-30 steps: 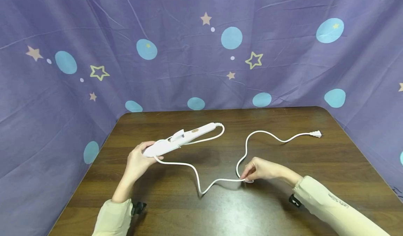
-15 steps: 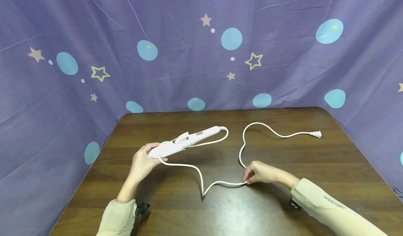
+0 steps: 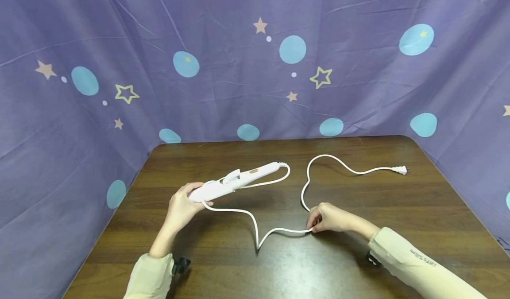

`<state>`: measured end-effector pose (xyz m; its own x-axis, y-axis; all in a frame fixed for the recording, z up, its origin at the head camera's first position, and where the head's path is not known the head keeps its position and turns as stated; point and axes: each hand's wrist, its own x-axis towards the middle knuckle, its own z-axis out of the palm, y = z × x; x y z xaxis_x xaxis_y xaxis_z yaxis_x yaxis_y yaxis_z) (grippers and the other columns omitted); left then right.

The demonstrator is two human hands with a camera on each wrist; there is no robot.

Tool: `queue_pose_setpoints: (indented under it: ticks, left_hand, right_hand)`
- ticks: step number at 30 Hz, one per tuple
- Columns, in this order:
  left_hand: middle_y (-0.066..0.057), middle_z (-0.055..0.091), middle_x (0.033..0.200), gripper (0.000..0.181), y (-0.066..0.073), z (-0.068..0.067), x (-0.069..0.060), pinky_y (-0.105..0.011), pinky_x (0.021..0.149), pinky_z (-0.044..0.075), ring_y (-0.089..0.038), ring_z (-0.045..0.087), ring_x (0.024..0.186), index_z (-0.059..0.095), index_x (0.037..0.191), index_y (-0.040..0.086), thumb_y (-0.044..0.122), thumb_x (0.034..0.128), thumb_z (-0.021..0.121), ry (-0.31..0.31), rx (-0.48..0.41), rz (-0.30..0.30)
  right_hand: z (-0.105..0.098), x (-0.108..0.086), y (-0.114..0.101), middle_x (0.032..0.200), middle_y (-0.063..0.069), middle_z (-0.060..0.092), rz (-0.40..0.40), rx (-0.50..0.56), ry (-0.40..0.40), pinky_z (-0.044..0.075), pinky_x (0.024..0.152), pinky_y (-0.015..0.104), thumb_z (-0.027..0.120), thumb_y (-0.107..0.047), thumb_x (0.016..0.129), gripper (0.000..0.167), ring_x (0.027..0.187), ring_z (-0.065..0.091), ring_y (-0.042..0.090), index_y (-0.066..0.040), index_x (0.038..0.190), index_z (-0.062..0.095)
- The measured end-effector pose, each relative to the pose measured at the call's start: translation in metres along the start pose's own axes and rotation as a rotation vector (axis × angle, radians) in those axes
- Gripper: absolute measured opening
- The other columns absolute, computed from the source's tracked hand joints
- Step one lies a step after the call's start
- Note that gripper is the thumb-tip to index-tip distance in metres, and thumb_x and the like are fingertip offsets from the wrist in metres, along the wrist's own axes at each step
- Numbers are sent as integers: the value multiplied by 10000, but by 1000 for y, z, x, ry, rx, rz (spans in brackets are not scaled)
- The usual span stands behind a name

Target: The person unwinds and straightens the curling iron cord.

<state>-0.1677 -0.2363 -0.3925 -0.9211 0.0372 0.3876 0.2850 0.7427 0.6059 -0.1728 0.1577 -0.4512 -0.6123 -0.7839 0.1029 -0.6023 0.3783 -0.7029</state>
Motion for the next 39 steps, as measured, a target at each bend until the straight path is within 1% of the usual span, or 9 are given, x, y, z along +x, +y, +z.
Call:
queue_pose_setpoints:
  ticks: [5,13,16,20,23,28,33,36,39]
  left_hand:
    - [-158,627,951,520,0,0,-1,-428,728,397,-297,565,859,628,995,17,111,521,820,7,13,10]
    - [-155,629,939,511,0,0,-1,-427,713,400,-290,565,839,633,988,27,114,520,818,13,23,14]
    - [-154,630,933,508,0,0,-1,-425,708,400,-286,562,832,635,985,31,114,518,818,13,25,9]
    - [-162,627,957,521,1,0,0,-435,727,401,-303,565,866,631,995,26,123,520,822,5,24,12]
    - [-163,625,970,531,2,-1,0,-438,738,400,-311,565,886,629,998,23,129,517,826,2,23,16]
    - [-152,631,942,523,3,-1,-1,-427,726,401,-296,565,855,635,985,25,113,507,826,6,12,24]
    - [-156,628,953,523,4,0,-1,-431,734,397,-299,561,870,631,989,21,121,515,826,-2,16,26]
    - [-156,628,955,527,5,1,-1,-430,736,397,-300,561,872,631,990,20,119,511,828,-1,16,27]
    - [-152,630,951,528,4,2,-1,-426,732,398,-294,563,866,633,989,23,119,508,829,2,16,31]
  right_hand:
    - [-6,0,-5,733,-12,631,-5,49,4,464,606,222,660,39,652,135,675,537,12,-40,758,687]
    - [-12,4,-15,786,67,644,-10,67,-5,479,662,309,655,-10,701,171,719,591,146,9,871,661]
    - [-11,9,-20,816,96,646,-20,76,7,479,689,307,651,-38,727,173,745,601,128,23,889,651]
    - [-7,19,-29,848,100,649,-32,80,45,478,710,300,641,-60,753,172,770,596,60,20,905,651]
    - [-4,28,-37,861,98,645,-56,69,82,477,719,301,634,-78,774,166,782,591,56,0,919,657]
    - [1,44,-49,877,102,637,-107,71,121,475,736,293,618,-95,799,156,803,598,121,-31,935,661]
    - [8,61,-60,912,98,635,-116,85,151,473,754,289,614,-104,804,167,855,592,171,-54,958,655]
    - [14,71,-65,943,103,629,-120,96,168,472,759,281,606,-109,813,197,876,585,205,-40,995,638]
    - [22,79,-68,971,136,613,-127,149,167,468,771,265,593,-92,822,237,874,593,244,11,1036,610]
